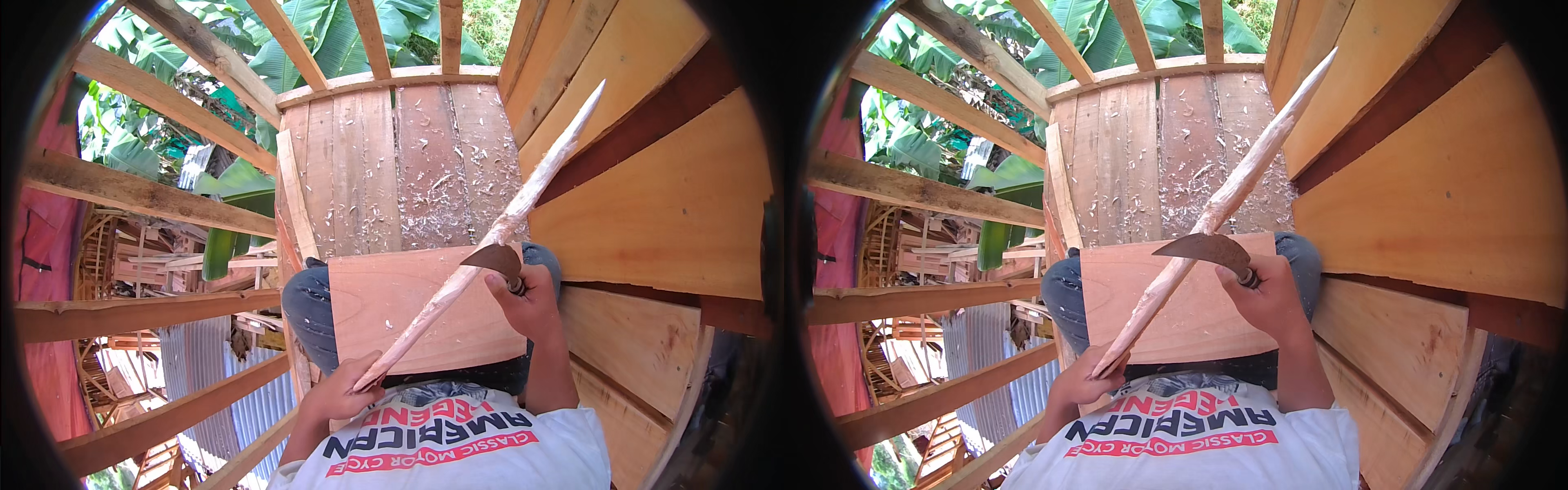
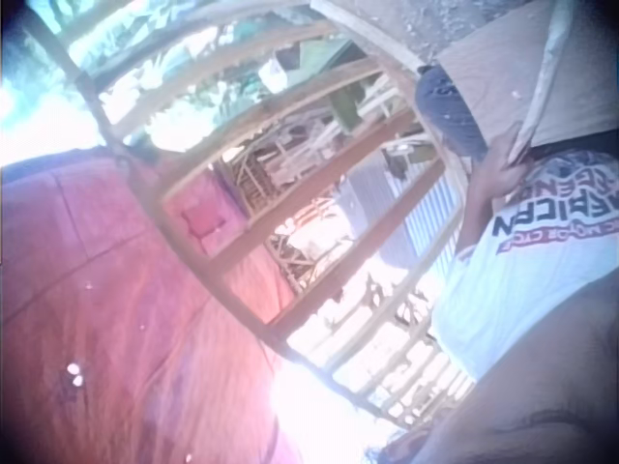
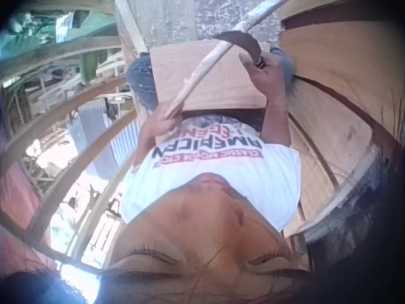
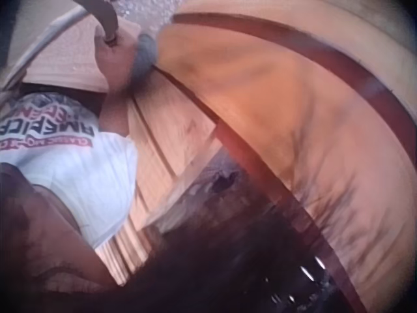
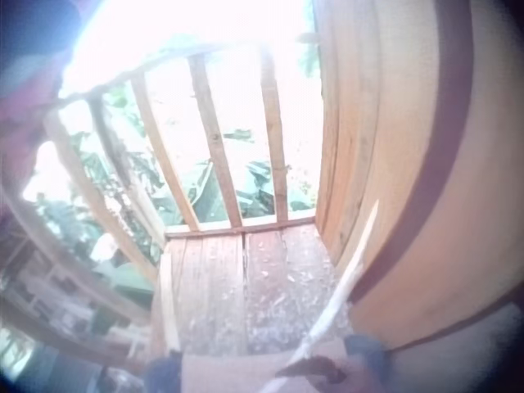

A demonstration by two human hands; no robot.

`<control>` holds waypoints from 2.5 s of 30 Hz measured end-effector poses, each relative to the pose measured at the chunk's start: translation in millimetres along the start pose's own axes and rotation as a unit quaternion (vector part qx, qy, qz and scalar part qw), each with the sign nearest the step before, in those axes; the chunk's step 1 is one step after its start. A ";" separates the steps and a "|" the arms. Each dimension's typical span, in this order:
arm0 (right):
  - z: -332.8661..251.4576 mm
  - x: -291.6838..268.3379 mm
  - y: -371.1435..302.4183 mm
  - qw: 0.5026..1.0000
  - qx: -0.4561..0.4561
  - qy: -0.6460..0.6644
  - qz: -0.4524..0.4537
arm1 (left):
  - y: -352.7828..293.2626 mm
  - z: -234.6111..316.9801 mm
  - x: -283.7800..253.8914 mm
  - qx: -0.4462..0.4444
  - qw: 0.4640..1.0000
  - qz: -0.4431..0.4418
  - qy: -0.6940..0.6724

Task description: The person sits cross-legged on a wooden platform and uses a curved knife to carve a long, thin piece of wood. They repeatedly shave the wood to create a pointed tip and smooth the surface, with wood shavings accumulating on the platform.

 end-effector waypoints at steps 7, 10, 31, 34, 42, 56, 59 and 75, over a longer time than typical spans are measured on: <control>-8.1 -7.9 4.0 0.997 -0.044 -0.062 0.028 | -7.2 -4.4 -1.5 0.000 1.000 0.004 0.023; -6.7 -6.4 -1.2 0.988 -0.098 -0.036 0.118 | -4.8 5.5 9.5 -0.004 1.000 -0.006 -0.025; -10.9 9.4 -11.3 0.991 -0.117 -0.069 -0.014 | -11.9 -9.6 11.7 0.016 0.999 -0.025 -0.043; -3.3 13.8 -7.7 0.996 -0.069 -0.050 0.026 | -19.1 -15.4 4.2 -0.021 1.000 0.012 -0.019; 4.1 13.5 -4.5 0.999 0.002 -0.051 0.012 | -19.8 -5.8 2.3 -0.018 1.000 0.020 -0.014; 18.6 -12.1 0.2 0.954 0.173 0.234 0.072 | -24.4 -5.8 0.7 -0.023 0.999 -0.011 -0.032; 25.4 -4.7 -0.8 0.939 0.214 0.256 0.082 | -18.2 -8.8 3.0 0.008 1.000 0.022 -0.008; 6.3 7.3 -18.3 0.999 -0.044 -0.026 -0.010 | 5.6 28.2 -0.7 0.038 0.950 0.283 0.125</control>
Point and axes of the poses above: each hand's wrist, its own y-axis towards the middle knuckle, its own x-axis out of the palm, z = x × y, the point moved 4 cm from there along y, towards the middle knuckle, and after that the axes turned 14 degrees about z, right-handed, at the moved point
